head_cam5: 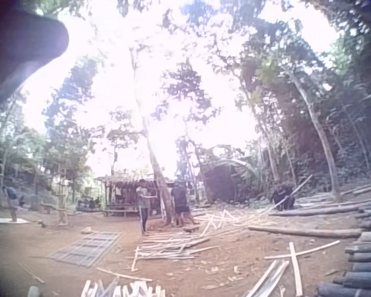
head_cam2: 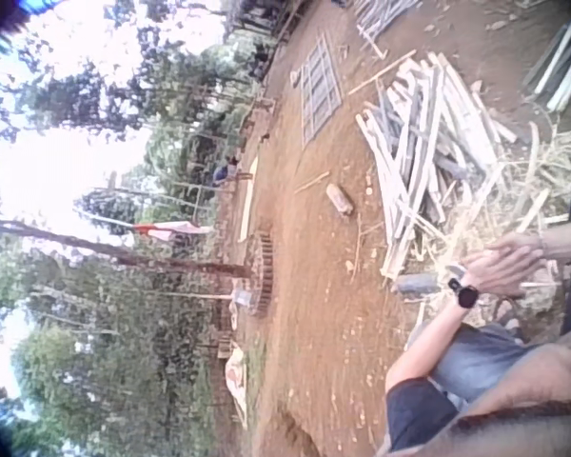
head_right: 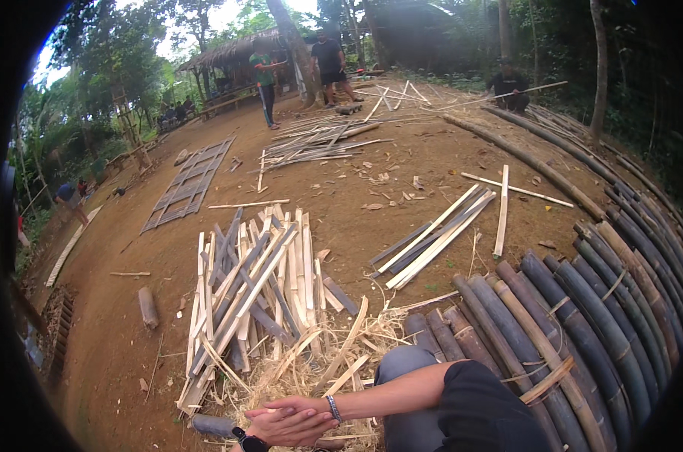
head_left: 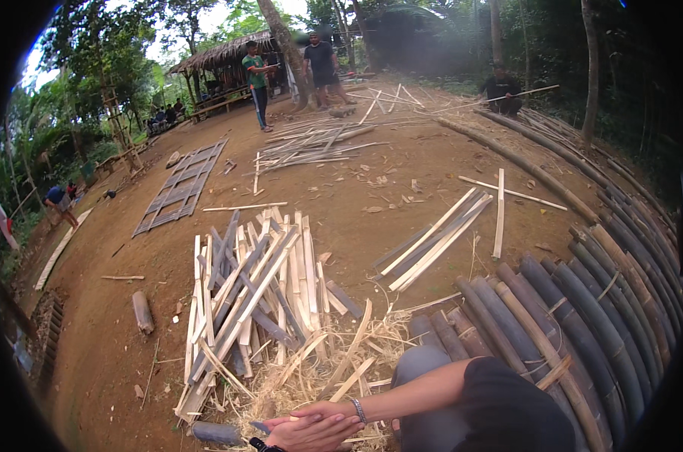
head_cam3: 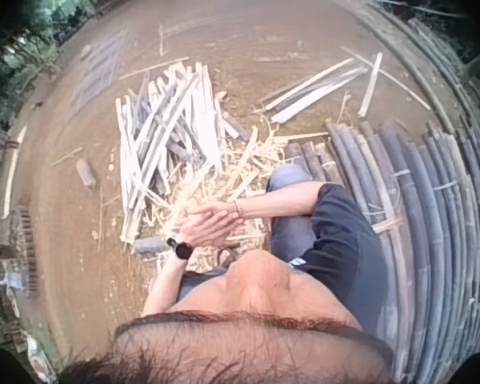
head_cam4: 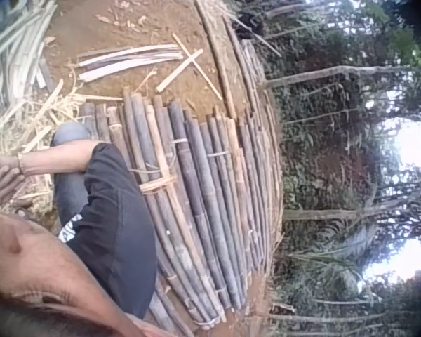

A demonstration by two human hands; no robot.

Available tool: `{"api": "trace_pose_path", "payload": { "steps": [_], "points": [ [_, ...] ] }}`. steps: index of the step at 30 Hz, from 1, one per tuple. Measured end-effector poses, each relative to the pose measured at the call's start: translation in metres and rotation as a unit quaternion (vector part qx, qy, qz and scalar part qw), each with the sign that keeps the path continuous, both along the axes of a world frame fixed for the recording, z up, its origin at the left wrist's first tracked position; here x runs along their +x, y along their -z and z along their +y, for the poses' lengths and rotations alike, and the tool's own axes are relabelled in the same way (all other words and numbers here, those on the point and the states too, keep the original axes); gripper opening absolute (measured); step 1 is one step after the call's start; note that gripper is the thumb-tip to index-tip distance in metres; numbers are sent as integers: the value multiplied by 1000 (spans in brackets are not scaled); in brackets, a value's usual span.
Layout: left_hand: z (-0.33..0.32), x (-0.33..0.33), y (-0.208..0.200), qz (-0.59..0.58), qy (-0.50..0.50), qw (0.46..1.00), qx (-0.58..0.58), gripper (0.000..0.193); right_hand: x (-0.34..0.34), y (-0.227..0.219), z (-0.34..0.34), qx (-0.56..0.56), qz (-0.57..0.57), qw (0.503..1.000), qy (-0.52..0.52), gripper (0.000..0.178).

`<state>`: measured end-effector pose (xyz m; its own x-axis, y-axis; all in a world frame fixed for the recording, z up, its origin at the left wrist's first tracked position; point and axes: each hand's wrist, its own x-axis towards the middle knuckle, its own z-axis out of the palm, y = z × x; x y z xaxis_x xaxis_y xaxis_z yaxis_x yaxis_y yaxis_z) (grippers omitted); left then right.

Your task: The person strips layers from a long bamboo pole using a large knife while sitting down outdoors, then handles the thin strips by hand.

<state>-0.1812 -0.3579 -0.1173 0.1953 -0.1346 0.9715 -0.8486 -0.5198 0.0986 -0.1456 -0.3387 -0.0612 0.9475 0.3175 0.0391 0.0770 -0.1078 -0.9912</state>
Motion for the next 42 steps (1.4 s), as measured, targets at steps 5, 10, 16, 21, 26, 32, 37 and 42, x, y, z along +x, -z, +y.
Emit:
{"api": "trace_pose_path", "payload": {
  "steps": [5, 10, 16, 21, 26, 32, 37, 42],
  "points": [
    [54, 67, -30, -249, 345, 759, 493, 56, -62, -11, -134, -148, -13, 988, 42, 62],
    [38, 60, -113, 19, 302, 878, 371, 58, -80, -6, -143, -505, -146, 835, 165, 80],
    [36, 94, -105, 545, 308, 674, 392, 47, -96, 48, -83, -435, -332, 834, 66, 97],
    [44, 113, -96, 593, 268, 508, 564, 42, -90, 56, -76, -447, -316, 836, -21, 104],
    [44, 99, -100, 499, 218, 592, 594, 59, -78, 68, -72, -485, -294, 823, -35, 106],
    [41, 96, -92, 427, 170, 623, 633, 67, -77, 71, -68, -590, -267, 759, -66, 101],
    [45, 96, -94, 420, 164, 641, 621, 66, -80, 51, -69, -597, -269, 751, -84, 83],
    [43, 92, -93, 399, 160, 657, 619, 66, -79, 72, -68, -592, -289, 750, -54, 86]
  ]
}}
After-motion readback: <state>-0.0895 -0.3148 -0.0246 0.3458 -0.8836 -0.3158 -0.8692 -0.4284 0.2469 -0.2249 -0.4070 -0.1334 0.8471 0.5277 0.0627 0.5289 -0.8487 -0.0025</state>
